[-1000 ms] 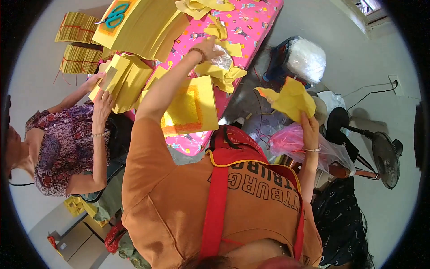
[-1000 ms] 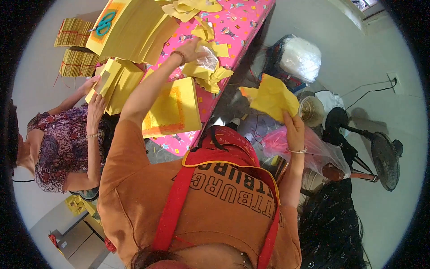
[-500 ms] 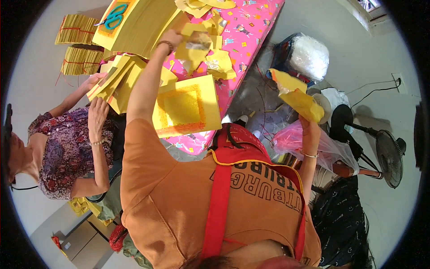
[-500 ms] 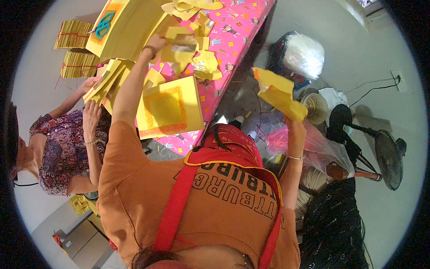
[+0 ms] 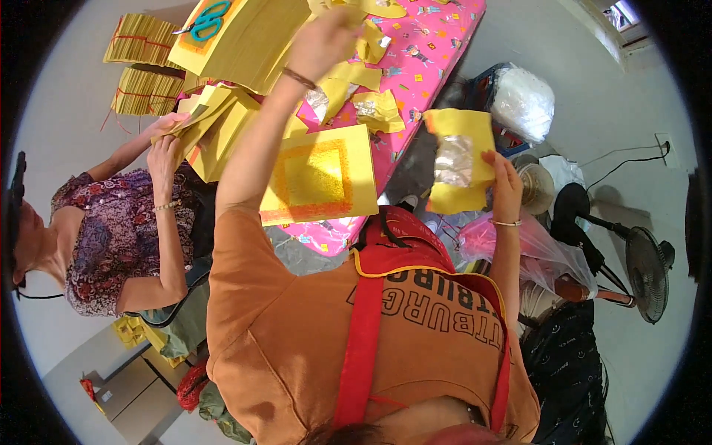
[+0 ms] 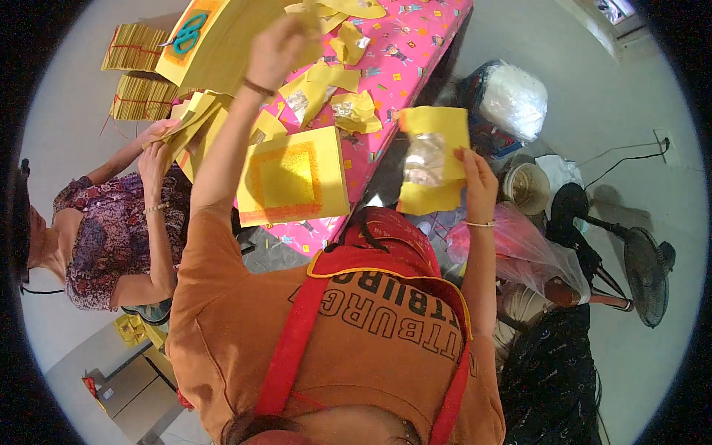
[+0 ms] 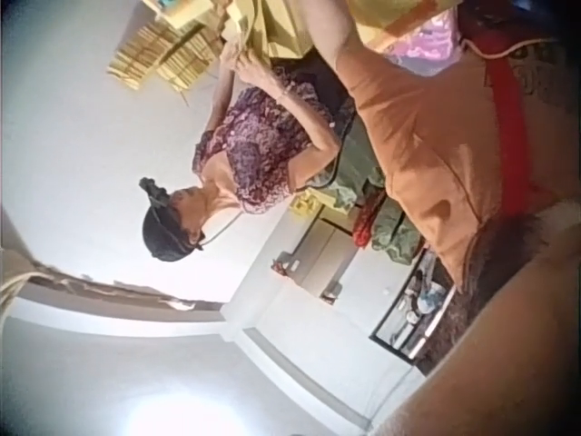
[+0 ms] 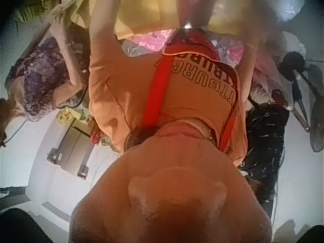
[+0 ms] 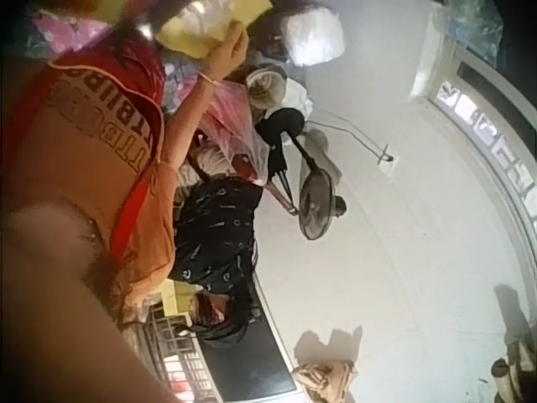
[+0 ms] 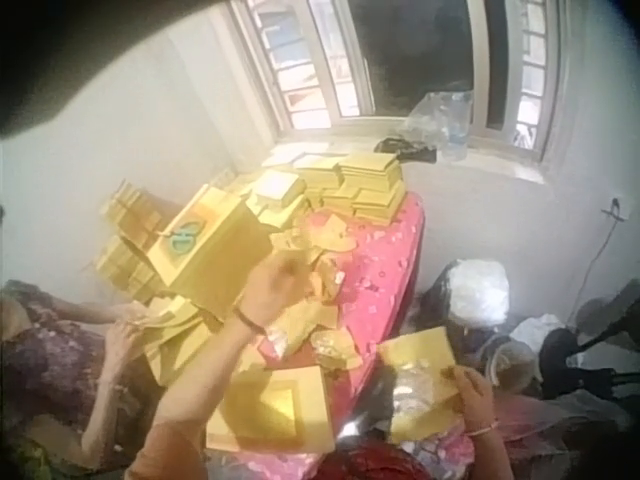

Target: Folding and stacking yellow joss paper sheets with silver foil inserts.

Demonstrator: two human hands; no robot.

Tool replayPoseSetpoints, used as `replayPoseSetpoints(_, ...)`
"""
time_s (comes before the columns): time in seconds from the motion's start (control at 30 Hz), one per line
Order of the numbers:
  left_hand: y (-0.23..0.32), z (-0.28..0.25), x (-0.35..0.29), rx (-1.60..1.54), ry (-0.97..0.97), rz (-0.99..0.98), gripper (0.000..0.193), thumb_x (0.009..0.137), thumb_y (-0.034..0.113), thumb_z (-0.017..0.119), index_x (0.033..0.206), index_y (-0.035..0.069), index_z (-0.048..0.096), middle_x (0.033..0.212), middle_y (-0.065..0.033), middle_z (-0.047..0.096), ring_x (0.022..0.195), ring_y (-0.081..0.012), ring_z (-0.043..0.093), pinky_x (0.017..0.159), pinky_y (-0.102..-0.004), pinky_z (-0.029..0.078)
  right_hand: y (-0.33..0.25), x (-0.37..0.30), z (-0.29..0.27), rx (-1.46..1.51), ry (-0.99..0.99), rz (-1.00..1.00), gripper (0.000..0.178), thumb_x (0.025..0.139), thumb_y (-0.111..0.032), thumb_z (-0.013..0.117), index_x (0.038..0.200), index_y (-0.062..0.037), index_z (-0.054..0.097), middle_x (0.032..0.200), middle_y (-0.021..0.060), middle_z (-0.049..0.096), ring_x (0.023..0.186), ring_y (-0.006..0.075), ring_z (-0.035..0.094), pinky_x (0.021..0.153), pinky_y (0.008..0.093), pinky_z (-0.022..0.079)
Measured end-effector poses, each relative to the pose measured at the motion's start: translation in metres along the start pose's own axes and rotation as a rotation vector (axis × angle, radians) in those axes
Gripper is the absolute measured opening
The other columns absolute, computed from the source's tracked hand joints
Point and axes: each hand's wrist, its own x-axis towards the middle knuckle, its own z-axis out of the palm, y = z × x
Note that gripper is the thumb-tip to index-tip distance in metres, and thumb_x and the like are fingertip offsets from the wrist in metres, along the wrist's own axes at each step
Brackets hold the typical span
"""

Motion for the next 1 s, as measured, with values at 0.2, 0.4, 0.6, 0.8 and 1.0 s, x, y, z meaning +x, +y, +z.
replayPoseSetpoints(0.2, 0.100, 0.101, -0.058, 0.127, -0.608, 0.490, 0.017, 0.070, 0.014, 0.053, 0.086, 0.008, 0.059, 0.085, -0.0070, 0.060, 0.077, -0.0245, 0.058, 0.070, -0.0370, 0.043, -0.003, 0.012, 0.061, 0.319, -0.102, 0.057, 0.035, 0.085, -0.021, 0.050, 0.115, -0.0031, 0.044, 0.107, 0.0054, 0.053, 0.093, 0.0128, 0.053, 0.077, 0.0250, 0.043)
replayPoseSetpoints(0.4, -0.015, 0.090, -0.032, -0.367, -0.514, -0.420, 0.039, 0.072, 0.038, 0.062, 0.093, 0.005, 0.059, 0.075, -0.0111, 0.061, 0.076, -0.0202, 0.059, 0.069, -0.0288, 0.045, 0.002, 0.023, 0.038, 0.588, 0.126, 0.204, 0.028, 0.084, -0.015, 0.050, 0.110, -0.0051, 0.047, 0.103, 0.0051, 0.054, 0.092, 0.0168, 0.055, 0.072, 0.0294, 0.047)
replayPoseSetpoints(0.6, -0.149, 0.094, -0.083, 0.482, -0.882, -0.449, 0.053, 0.063, 0.049, 0.061, 0.099, 0.009, 0.061, 0.099, -0.0162, 0.059, 0.091, -0.0298, 0.057, 0.080, -0.0369, 0.044, 0.004, 0.028, 0.039, 0.501, 0.065, 0.192, 0.028, 0.084, -0.015, 0.049, 0.110, -0.0055, 0.047, 0.102, 0.0048, 0.055, 0.091, 0.0167, 0.056, 0.070, 0.0293, 0.047)
replayPoseSetpoints(0.8, -0.185, 0.040, -0.064, 0.001, -0.660, -0.655, 0.054, 0.068, 0.049, 0.052, 0.092, 0.001, 0.060, 0.097, -0.0173, 0.059, 0.088, -0.0277, 0.057, 0.078, -0.0362, 0.044, 0.005, 0.026, 0.040, 0.513, 0.029, 0.210, 0.025, 0.085, -0.015, 0.049, 0.108, -0.0062, 0.048, 0.101, 0.0036, 0.056, 0.090, 0.0157, 0.056, 0.071, 0.0286, 0.046)
replayPoseSetpoints(1.0, -0.192, 0.075, -0.092, 0.278, -0.914, -0.600, 0.063, 0.065, 0.054, 0.057, 0.091, -0.003, 0.059, 0.092, -0.0173, 0.060, 0.083, -0.0263, 0.057, 0.073, -0.0375, 0.045, 0.019, 0.029, 0.056, 0.551, 0.005, 0.227, 0.027, 0.084, -0.013, 0.049, 0.110, -0.0053, 0.047, 0.104, 0.0043, 0.055, 0.092, 0.0165, 0.055, 0.074, 0.0289, 0.046)
